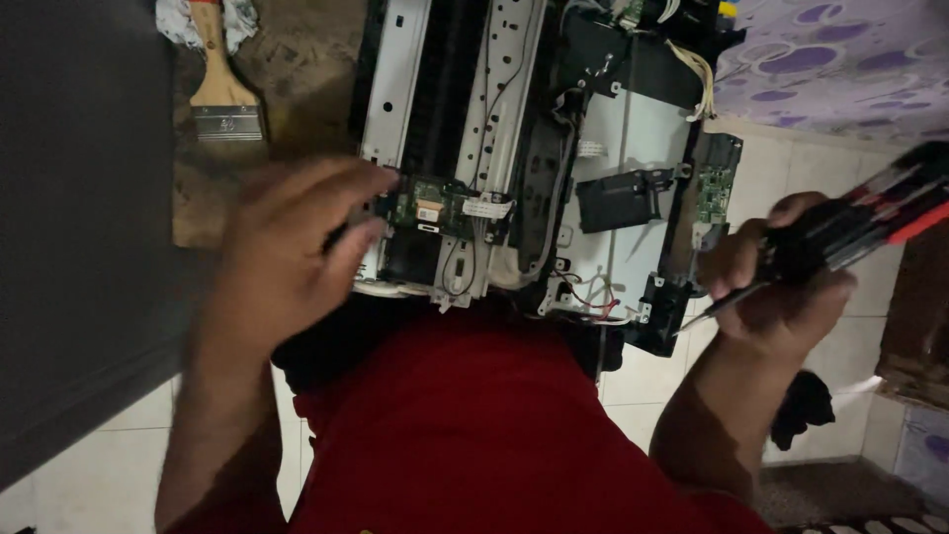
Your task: Disassembling a printer by removing screws and disconnecting internal cables
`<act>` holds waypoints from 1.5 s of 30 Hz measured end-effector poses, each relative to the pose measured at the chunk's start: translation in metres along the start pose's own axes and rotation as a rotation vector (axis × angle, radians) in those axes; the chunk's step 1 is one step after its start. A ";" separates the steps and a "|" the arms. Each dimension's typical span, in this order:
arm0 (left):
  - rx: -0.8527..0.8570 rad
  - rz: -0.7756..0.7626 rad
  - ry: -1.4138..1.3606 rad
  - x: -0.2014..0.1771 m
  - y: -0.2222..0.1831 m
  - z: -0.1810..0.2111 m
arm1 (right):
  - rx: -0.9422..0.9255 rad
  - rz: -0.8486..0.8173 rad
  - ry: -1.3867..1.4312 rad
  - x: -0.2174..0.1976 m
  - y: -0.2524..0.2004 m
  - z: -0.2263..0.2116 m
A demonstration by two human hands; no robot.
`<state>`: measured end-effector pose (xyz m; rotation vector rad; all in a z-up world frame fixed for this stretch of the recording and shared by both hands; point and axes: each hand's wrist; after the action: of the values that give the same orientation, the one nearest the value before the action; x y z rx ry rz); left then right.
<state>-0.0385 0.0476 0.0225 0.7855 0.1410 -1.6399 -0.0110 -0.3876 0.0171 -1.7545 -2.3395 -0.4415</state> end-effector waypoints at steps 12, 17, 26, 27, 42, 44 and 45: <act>0.059 0.096 0.219 0.093 0.015 0.046 | -0.064 0.031 -0.081 0.062 0.038 -0.001; -0.137 -0.086 0.398 0.114 0.014 0.050 | -0.075 -0.026 -0.304 0.078 0.060 -0.008; -0.351 -0.184 0.328 0.094 0.015 0.047 | 0.067 -0.027 0.042 0.013 0.046 0.005; -0.353 -0.109 0.269 0.089 0.013 0.048 | 0.025 -0.059 0.416 0.004 0.041 0.010; -0.267 -0.099 0.823 0.129 0.017 0.066 | -0.068 -0.377 -0.516 0.092 0.094 0.004; -0.280 -0.081 0.789 0.131 0.022 0.064 | -0.027 -0.375 -0.445 0.095 0.098 0.018; -0.291 -0.064 0.748 0.132 0.024 0.063 | 0.017 -0.372 -0.381 0.096 0.101 0.026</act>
<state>-0.0446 -0.0995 0.0044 1.1357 0.9169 -1.2701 0.0588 -0.2662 0.0363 -1.4999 -2.9424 -0.1411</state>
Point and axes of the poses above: each hand's wrist, its own y-axis towards the middle knuckle, its own x-axis out of the palm, z = x × y, and after that the axes turned 4 degrees about z, right-handed
